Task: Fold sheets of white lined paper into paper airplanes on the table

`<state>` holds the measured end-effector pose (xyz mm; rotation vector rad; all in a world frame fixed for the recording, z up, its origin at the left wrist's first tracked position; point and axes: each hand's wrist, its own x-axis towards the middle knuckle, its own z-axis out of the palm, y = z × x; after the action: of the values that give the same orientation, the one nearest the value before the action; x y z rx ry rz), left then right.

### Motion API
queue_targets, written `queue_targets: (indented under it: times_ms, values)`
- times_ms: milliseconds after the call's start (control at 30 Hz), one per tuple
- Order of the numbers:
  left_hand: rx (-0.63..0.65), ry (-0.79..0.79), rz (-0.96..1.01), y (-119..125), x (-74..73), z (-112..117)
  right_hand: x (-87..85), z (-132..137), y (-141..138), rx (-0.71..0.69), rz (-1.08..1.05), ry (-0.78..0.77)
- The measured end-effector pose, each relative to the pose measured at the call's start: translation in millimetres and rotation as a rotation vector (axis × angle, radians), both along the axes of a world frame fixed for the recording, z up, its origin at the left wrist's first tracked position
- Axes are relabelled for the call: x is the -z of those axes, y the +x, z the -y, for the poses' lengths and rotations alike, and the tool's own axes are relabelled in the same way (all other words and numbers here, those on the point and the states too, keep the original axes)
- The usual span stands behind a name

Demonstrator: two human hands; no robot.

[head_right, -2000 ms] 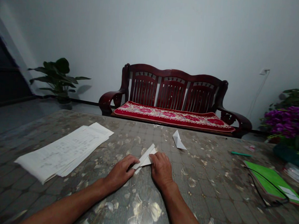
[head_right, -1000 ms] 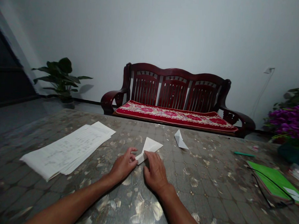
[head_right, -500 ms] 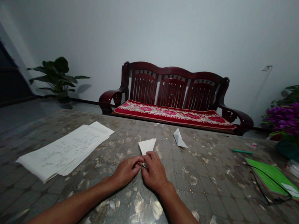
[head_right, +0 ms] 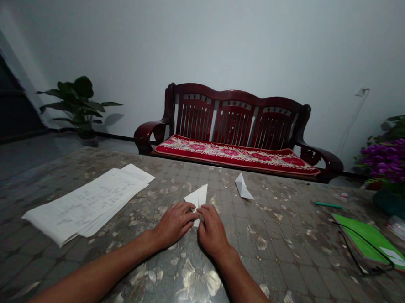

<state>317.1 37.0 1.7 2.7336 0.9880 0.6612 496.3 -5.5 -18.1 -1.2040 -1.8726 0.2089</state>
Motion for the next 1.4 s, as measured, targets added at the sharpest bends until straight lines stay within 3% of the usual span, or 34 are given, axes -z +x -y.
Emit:
queue_targets:
  times_ms: [133, 367, 633, 833, 1000, 1200, 1400]
  values:
    - [0.174, 0.037, -0.043, -7, -4.0, -13, -0.5, -1, 3, 0.056, 0.037, -0.002]
    - [0.283, 0.005, -0.043, -11, -9.8, -25, 4.6, -4, 10, 0.271, 0.110, -0.036]
    - [0.211, 0.007, -0.067, -1, -2.8, -33, -1.4, -4, 12, 0.327, 0.179, -0.045]
    - [0.155, 0.005, -0.036, 1, 4.3, -33, -24.2, 8, 21, 0.167, 0.298, -0.038]
    - [0.127, 0.016, -0.053, 3, 3.9, -31, -40.2, 16, 23, 0.099, 0.570, 0.035]
    - [0.120, 0.044, -0.053, 6, 2.2, -29, -37.3, 10, 12, 0.206, 0.754, 0.060]
    - [0.123, 0.059, -0.053, 6, 3.8, -30, -36.3, 5, 7, 0.213, 0.827, 0.058]
